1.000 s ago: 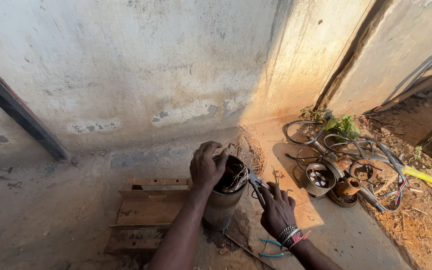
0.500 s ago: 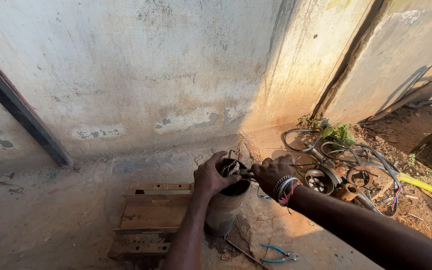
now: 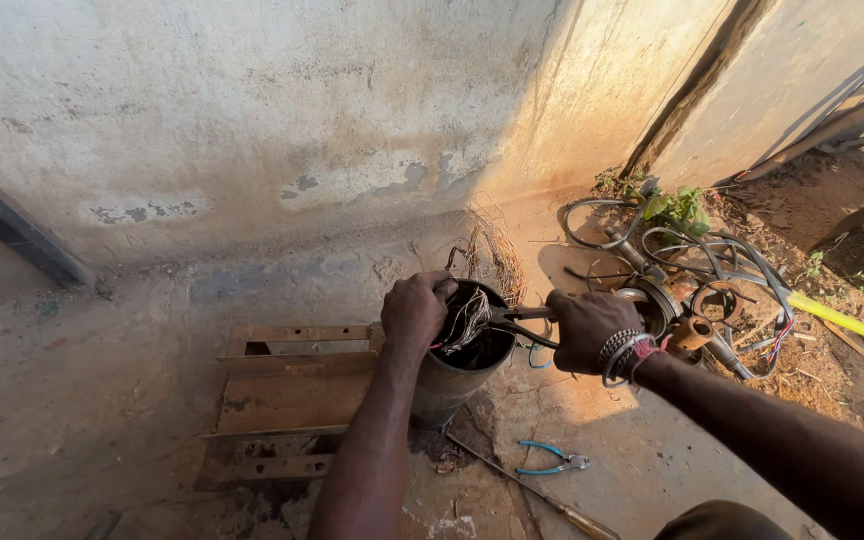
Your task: The person uses pliers to pull and separate copper wires from a metal container. They repeatedly reach into the container, extract wire bundles, and place them on the floor beside the container.
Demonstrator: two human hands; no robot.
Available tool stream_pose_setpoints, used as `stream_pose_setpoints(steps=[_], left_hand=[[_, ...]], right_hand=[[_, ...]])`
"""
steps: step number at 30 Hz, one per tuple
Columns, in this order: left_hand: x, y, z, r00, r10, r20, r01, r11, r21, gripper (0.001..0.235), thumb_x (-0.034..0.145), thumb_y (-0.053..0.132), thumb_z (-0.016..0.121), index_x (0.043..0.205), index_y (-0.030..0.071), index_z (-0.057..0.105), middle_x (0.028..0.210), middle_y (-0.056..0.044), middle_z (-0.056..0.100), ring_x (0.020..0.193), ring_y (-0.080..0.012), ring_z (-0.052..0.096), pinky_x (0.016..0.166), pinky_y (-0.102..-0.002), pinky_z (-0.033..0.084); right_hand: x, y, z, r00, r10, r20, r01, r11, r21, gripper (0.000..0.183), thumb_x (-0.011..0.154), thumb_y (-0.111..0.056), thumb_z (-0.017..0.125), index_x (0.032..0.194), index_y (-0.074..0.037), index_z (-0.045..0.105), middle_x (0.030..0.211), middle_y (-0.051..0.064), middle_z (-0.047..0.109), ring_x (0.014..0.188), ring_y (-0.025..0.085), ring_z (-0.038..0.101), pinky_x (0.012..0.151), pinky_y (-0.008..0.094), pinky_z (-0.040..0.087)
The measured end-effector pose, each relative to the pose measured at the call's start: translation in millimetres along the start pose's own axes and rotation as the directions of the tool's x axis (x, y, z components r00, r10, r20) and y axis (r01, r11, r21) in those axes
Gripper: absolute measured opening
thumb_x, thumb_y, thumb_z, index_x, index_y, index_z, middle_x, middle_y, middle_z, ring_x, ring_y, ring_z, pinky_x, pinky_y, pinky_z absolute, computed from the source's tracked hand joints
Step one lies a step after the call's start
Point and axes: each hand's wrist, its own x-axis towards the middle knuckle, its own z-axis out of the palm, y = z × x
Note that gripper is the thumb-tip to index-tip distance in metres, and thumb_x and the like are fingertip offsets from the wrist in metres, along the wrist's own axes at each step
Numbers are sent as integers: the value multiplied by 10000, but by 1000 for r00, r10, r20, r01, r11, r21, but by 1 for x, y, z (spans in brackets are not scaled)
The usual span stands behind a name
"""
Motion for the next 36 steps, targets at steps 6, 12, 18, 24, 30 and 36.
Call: stream_pose_setpoints(steps=[6,12,18,24,30,36], left_hand=[[12,6,-3,990,101,-94,-106,993,-50,324,957,457,638,1113,211,780,918,-112,788,848,-311,774,783,-469,599],[7,4,-3,957,171,-235,-176,984,3,296,956,421,637,1051,192,799,851,-152,773,818,-369,753,733,-505,586],[-22,23,-16,763,353,-541,-378,923,70,416,988,500,612,900,124,767,805,-96,744,742,-295,723,772,-499,561],[-91,47,3,918,397,-8,-396,916,70,481,809,558,761,1024,128,756,852,-59,745,869,-246,668,923,-500,386],[-89,36,0,670,711,-214,-710,698,95,329,755,401,839,942,134,800,958,-16,786,1119,-230,622,1033,-534,301],[-33,23,-3,817,428,-386,-507,853,-127,462,942,559,565,1018,171,804,1112,-66,734,1152,-281,616,994,-504,461]], right_hand=[[0,-3,66,948,120,-294,9,914,405,400,610,-177,702,995,-163,596,797,54,683,769,303,683,605,465,502],[20,-47,136,814,455,-361,52,563,825,488,589,-105,717,1043,-152,544,819,64,704,779,353,683,655,496,519],[18,-17,143,815,223,-534,295,634,715,597,607,-115,734,1124,-92,436,1042,136,540,688,336,673,586,493,514],[-4,-2,108,849,-76,-523,201,962,187,438,773,-108,620,1204,-165,572,1295,91,493,1094,317,582,876,567,492],[-3,-18,42,818,-216,-534,24,939,-343,543,865,-308,476,1397,-292,582,1624,26,267,1395,563,374,914,968,242],[-8,-19,4,972,-81,-219,84,996,7,321,1095,-307,382,1281,-92,530,1176,159,641,1082,383,684,901,588,540]])
